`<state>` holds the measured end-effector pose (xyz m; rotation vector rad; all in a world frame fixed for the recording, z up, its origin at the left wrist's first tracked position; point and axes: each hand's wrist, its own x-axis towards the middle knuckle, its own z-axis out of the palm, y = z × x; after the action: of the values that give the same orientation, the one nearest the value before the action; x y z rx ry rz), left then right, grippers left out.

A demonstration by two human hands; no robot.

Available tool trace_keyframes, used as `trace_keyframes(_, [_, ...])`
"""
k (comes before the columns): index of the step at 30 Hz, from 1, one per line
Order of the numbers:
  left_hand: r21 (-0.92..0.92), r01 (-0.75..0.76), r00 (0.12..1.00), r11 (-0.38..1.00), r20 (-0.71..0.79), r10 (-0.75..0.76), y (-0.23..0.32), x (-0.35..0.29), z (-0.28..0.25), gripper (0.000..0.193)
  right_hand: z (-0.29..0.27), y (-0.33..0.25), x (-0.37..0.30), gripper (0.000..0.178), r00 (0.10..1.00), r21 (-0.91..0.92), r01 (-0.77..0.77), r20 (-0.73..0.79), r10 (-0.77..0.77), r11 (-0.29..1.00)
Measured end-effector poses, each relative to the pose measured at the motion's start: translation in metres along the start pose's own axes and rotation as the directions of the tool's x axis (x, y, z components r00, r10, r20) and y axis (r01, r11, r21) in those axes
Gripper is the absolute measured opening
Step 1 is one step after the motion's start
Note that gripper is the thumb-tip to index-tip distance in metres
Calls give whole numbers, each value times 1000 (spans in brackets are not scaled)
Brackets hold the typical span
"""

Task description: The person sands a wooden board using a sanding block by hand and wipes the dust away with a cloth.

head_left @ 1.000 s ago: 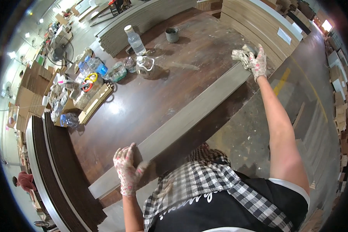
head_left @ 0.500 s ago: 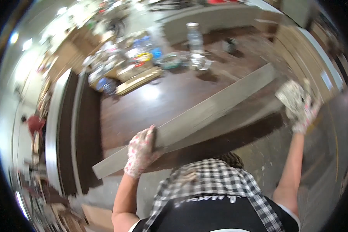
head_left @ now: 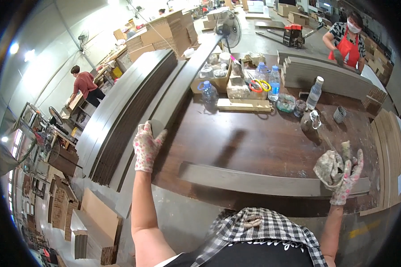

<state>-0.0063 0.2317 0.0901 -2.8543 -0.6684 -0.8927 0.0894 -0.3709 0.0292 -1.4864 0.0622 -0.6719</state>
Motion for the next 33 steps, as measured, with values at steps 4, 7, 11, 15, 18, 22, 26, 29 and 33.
trace_keyframes(4, [141, 108, 987, 984, 106, -124, -58, 50, 36, 65, 53, 0, -26, 57, 998, 49, -17, 65, 14, 999])
trace_keyframes(7, [181, 182, 958, 966, 188, -216, -84, 76, 63, 65, 61, 18, -33, 55, 997, -69, -6, 73, 11, 998])
trace_keyframes(11, [224, 212, 924, 951, 271, -269, -97, 98, 88, 65, 68, 40, -38, 56, 997, -171, 62, 66, -52, 983])
trace_keyframes(15, [240, 245, 913, 939, 267, -307, -102, 99, 103, 61, 83, 28, -47, 57, 995, -192, 74, 76, -61, 978])
trace_keyframes(18, [342, 139, 935, 929, 264, -237, -106, 100, 108, 57, 81, 29, -46, 57, 997, -243, 34, 81, -14, 969])
trace_keyframes(22, [404, 31, 991, 914, 108, -82, -109, 93, 103, 30, 81, 40, -43, 56, 993, -209, 84, 96, -65, 974])
trace_keyframes(26, [-259, -166, 948, 952, -308, 81, -45, 88, 68, 18, 86, 45, -48, 56, 994, -64, -19, 109, 26, 998])
trace_keyframes(29, [-676, -349, 936, 649, -220, 273, 51, 79, 21, 22, 85, 58, -47, 54, 981, 72, -156, 130, 146, 985])
trace_keyframes(33, [-826, -519, 590, -219, -531, 608, 187, 34, -80, 26, 68, 96, -44, 47, 953, 335, -269, 229, 199, 903])
